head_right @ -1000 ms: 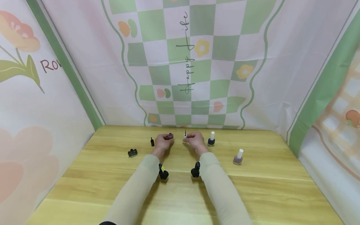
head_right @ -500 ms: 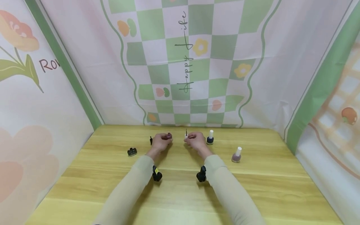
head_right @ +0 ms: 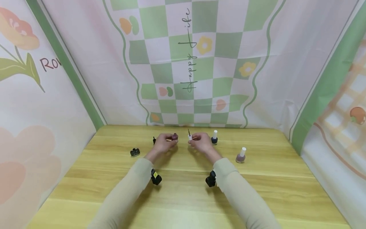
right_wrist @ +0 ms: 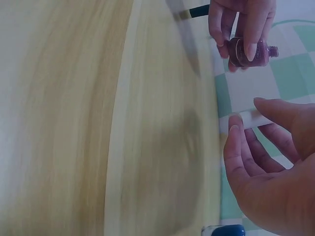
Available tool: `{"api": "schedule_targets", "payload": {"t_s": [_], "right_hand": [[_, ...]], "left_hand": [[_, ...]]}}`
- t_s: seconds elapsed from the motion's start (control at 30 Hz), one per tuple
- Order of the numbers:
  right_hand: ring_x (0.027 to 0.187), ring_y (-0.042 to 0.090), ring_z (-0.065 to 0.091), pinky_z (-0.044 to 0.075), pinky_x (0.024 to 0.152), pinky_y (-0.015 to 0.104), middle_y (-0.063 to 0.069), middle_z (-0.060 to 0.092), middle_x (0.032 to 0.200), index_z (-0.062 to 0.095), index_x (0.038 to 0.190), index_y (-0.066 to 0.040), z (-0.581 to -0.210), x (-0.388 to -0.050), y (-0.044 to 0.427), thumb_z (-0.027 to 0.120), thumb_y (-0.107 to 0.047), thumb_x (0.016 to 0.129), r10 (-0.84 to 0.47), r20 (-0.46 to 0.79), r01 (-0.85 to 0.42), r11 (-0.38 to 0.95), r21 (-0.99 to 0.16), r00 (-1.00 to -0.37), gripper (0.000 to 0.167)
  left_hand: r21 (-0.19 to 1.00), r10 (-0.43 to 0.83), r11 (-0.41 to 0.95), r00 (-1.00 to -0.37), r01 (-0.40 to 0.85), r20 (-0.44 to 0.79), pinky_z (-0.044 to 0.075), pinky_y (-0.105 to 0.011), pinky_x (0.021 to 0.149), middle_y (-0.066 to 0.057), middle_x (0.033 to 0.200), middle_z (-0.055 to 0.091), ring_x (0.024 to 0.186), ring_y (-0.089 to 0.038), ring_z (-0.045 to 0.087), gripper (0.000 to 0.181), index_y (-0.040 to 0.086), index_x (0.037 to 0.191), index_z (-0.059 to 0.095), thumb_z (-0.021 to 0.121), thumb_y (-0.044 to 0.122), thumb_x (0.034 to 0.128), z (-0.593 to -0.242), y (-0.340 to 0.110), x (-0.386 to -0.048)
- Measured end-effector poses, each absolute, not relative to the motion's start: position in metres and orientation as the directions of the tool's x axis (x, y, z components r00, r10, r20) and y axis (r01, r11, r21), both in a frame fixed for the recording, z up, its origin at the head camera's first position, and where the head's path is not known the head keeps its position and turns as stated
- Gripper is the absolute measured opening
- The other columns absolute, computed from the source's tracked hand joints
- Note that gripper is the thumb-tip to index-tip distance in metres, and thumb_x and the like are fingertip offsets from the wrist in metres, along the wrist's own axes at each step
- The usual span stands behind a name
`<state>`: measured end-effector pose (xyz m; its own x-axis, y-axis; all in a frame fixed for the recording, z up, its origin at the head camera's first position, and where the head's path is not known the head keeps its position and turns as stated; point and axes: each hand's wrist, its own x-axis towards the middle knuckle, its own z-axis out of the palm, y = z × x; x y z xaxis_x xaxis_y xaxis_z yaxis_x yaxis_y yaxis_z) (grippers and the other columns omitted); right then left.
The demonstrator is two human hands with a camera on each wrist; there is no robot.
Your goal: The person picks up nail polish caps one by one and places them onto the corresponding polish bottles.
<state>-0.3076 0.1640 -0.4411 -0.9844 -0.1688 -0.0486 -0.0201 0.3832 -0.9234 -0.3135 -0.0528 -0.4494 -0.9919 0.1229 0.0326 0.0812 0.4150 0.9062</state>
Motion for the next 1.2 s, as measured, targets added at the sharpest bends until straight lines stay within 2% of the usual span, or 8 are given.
{"api": "schedule_targets", "payload": {"t_s": [0.2,0.43,0.6,0.83,1.0,1.2], "right_hand": [[0.095,0.030,0.068,0.060,0.087,0.047,0.021,0.070,0.110,0.066,0.122,0.008,-0.433,-0.300,0.165,0.069,-0.006,0.096,-0.184,0.029,-0.113,0.468,-0.876,-0.983,0.030],[0.091,0.023,0.067,0.058,0.078,0.031,0.016,0.072,0.105,0.068,0.120,0.004,-0.428,-0.293,0.168,0.071,-0.010,0.095,-0.216,0.071,-0.184,0.563,-0.806,-0.974,0.029],[0.092,0.023,0.067,0.058,0.079,0.033,0.014,0.072,0.104,0.069,0.118,0.003,-0.427,-0.291,0.170,0.072,-0.010,0.094,-0.233,0.087,-0.208,0.568,-0.796,-0.969,0.028],[0.088,0.022,0.067,0.058,0.074,0.030,0.014,0.073,0.099,0.071,0.114,0.003,-0.426,-0.290,0.173,0.075,-0.009,0.092,-0.238,0.120,-0.240,0.579,-0.779,-0.964,0.026],[0.084,0.020,0.066,0.057,0.069,0.025,0.015,0.073,0.098,0.071,0.113,0.004,-0.422,-0.287,0.174,0.075,-0.009,0.092,-0.250,0.127,-0.253,0.575,-0.778,-0.960,0.025],[0.081,0.018,0.065,0.057,0.065,0.025,0.014,0.073,0.097,0.071,0.113,0.003,-0.419,-0.285,0.176,0.075,-0.009,0.092,-0.242,0.115,-0.237,0.574,-0.784,-0.964,0.024]], "left_hand": [[0.925,0.177,0.363,-0.983,0.112,0.049,0.062,-0.033,0.080,-0.016,0.113,0.072,0.100,-0.028,0.069,0.022,0.001,0.114,0.074,0.075,0.010,0.0942,-0.443,-0.056,-0.309],[0.935,0.218,0.330,-0.974,0.128,0.057,0.062,-0.031,0.081,-0.015,0.113,0.071,0.100,-0.027,0.068,0.021,0.000,0.114,0.073,0.074,0.009,0.0946,-0.440,-0.059,-0.303],[0.942,0.251,0.307,-0.966,0.136,0.058,0.062,-0.038,0.085,-0.016,0.115,0.069,0.100,-0.026,0.068,0.022,0.000,0.116,0.072,0.072,0.008,0.0957,-0.439,-0.062,-0.301],[0.926,0.280,0.342,-0.958,0.158,0.061,0.061,-0.032,0.083,-0.014,0.119,0.068,0.098,-0.022,0.068,0.025,0.003,0.120,0.071,0.072,0.012,0.0966,-0.436,-0.064,-0.295],[0.930,0.290,0.331,-0.955,0.161,0.063,0.061,-0.038,0.087,-0.017,0.119,0.067,0.099,-0.024,0.068,0.028,0.000,0.122,0.069,0.072,0.011,0.0965,-0.435,-0.065,-0.293],[0.937,0.305,0.313,-0.951,0.157,0.057,0.061,-0.040,0.089,-0.018,0.119,0.066,0.100,-0.027,0.068,0.029,-0.001,0.123,0.067,0.070,0.009,0.0967,-0.435,-0.067,-0.289]]}}
